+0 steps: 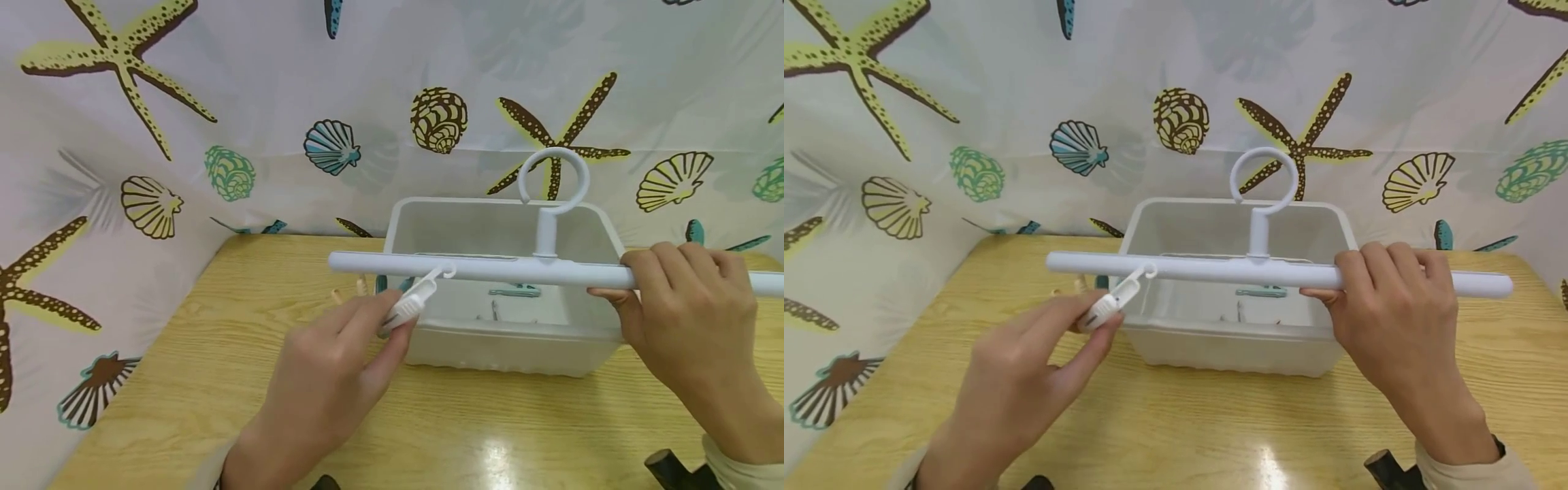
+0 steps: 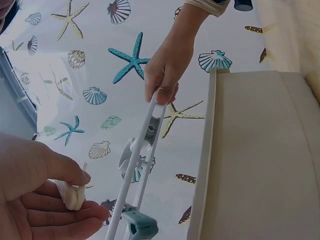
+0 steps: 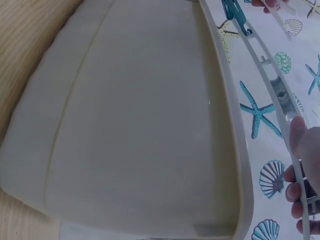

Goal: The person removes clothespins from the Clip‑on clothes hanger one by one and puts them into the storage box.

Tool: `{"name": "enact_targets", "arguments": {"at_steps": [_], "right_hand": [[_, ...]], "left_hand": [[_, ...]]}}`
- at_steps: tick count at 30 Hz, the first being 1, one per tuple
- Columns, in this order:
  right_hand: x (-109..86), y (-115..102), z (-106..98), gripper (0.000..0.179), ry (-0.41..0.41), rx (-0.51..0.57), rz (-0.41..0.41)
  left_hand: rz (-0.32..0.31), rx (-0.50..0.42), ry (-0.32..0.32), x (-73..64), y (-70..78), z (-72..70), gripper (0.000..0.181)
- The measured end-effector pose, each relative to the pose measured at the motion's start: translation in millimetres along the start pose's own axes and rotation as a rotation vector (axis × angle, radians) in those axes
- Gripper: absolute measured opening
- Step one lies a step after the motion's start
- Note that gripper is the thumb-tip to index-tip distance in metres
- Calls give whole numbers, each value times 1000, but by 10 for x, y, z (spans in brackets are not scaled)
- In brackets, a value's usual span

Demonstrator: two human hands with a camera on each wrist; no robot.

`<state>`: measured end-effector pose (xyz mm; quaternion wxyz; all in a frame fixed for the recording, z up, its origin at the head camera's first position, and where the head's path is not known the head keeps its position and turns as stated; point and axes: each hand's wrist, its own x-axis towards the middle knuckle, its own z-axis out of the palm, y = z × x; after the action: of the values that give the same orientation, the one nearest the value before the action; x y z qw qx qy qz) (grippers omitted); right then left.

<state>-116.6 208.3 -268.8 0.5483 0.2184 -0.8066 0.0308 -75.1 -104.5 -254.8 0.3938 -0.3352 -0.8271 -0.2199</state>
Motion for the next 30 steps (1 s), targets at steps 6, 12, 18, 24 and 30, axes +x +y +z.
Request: {"name": "enact_targets", "arguments": {"at_steps": [6, 12, 18, 24, 30], "right_hand": [[15, 41, -4, 60, 22, 22, 23], [0, 83, -35, 61, 4, 32, 23], [-27, 137, -68, 61, 8, 31, 23], [20, 193, -96, 62, -25, 33, 28], [51, 209, -107, 63, -26, 42, 47]], "left_hand": [[-39, 35, 14, 45, -101, -96, 24], [-115, 63, 50, 100, -216, -203, 23], [-190, 88, 89, 165, -410, -227, 23], [-315, 119, -52, 197, -717, -56, 20], [-384, 97, -270, 177, -830, 145, 12]]}}
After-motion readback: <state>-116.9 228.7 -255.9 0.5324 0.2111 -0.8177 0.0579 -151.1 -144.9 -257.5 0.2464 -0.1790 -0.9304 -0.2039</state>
